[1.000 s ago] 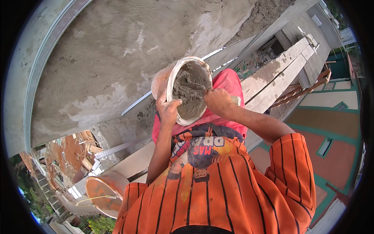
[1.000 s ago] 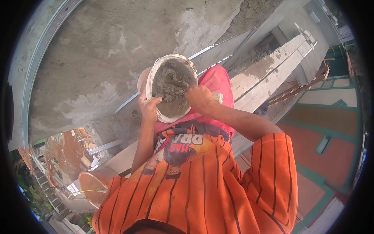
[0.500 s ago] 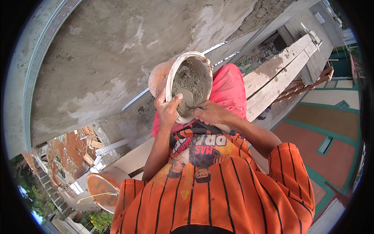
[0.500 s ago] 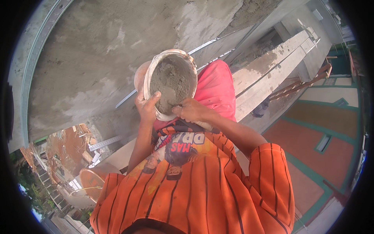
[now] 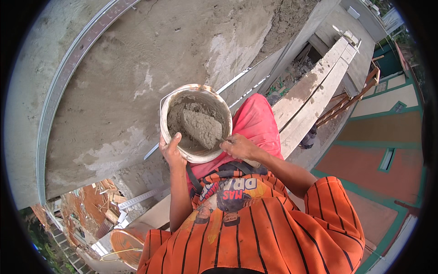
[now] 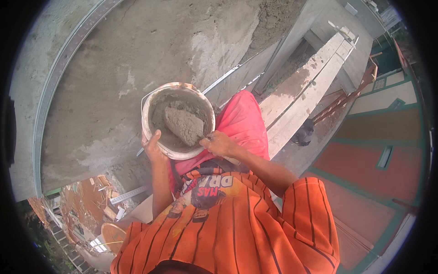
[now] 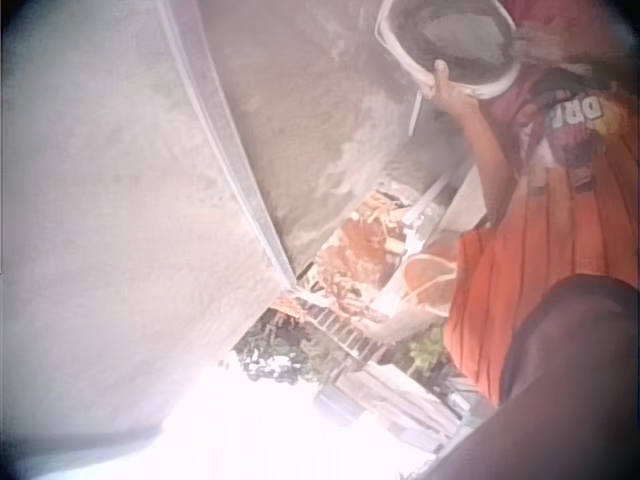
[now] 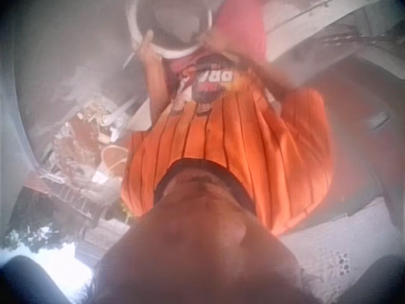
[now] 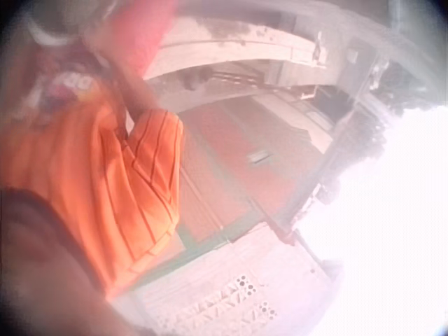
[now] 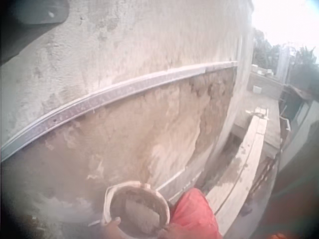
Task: The person scoops wet cement from a bucket using a trowel and applies it to a curved wall surface. They repeatedly smooth the cement along the wall and occasionally use their hand to wipe or adjust the surface.
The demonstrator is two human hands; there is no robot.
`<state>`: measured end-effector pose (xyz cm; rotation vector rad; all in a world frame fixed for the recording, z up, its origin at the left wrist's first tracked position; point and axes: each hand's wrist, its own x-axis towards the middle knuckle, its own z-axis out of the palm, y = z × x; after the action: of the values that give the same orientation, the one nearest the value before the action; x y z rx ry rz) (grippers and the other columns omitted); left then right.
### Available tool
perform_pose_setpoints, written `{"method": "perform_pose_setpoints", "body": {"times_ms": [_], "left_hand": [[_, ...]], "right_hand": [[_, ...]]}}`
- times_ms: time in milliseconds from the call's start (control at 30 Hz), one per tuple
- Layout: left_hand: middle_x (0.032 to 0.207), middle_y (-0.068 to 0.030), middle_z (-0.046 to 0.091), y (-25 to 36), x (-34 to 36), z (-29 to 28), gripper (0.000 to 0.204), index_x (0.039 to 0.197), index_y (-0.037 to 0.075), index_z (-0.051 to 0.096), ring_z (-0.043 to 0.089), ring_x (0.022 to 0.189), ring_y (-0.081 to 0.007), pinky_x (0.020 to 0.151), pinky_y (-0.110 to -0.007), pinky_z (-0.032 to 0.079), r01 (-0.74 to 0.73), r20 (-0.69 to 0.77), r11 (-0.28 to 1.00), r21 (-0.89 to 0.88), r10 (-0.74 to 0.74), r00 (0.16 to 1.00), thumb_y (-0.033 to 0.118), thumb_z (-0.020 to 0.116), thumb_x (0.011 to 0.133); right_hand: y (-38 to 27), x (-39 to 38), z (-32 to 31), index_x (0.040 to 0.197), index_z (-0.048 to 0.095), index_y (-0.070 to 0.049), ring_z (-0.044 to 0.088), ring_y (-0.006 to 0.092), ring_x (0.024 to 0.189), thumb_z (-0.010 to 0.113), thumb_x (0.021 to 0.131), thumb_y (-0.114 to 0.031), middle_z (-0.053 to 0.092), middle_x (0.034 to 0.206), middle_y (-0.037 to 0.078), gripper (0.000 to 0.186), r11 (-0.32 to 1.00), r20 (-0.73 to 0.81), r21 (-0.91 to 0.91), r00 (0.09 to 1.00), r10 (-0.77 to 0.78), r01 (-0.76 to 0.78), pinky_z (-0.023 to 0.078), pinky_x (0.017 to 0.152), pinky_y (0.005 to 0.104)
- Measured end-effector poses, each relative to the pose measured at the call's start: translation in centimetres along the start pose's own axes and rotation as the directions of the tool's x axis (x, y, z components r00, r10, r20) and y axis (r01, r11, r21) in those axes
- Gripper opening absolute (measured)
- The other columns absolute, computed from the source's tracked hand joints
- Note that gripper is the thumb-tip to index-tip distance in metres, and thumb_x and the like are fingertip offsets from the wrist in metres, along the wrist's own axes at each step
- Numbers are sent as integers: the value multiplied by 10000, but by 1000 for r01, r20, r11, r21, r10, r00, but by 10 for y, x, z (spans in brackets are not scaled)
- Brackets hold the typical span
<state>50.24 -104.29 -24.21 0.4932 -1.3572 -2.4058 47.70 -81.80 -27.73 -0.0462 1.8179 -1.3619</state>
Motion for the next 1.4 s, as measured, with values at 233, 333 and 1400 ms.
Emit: {"method": "perform_pose_setpoints", "body": {"times_ms": [233, 333, 1400], "left_hand": [[1236, -157, 548, 14, 11, -19, 636, 1339, -6, 446, 561, 1107, -301, 973, -413, 453, 23, -103, 1000, 2, -23, 994, -24, 559, 713], [1214, -150, 554, 14, 12, -32, 624, 1321, -2, 454, 567, 1090, -305, 959, -418, 460, 1, -97, 1000, 31, 2, 995, -9, 561, 707], [1193, -139, 573, -1, 4, -22, 632, 1301, -33, 475, 587, 1065, -252, 941, -370, 475, 0, -195, 994, 110, 21, 980, -63, 527, 672]], "right_hand": [[-21, -1, -22, 859, 566, -45, 541, 127, 594, 555, 861, -218, 535, 730, 21, 173, 886, 149, 464, 987, -60, -16, 455, 511, 285], [-43, -15, -59, 960, 552, -45, 547, 117, 618, 532, 802, -130, 546, 778, 15, 181, 693, -9, 668, 935, -355, 270, 473, 536, 267], [-47, 8, -63, 959, 557, -16, 639, 415, 786, 592, 845, -283, 649, 829, 212, 293, 645, -114, -694, 835, -538, 320, 493, 671, 516]]}}
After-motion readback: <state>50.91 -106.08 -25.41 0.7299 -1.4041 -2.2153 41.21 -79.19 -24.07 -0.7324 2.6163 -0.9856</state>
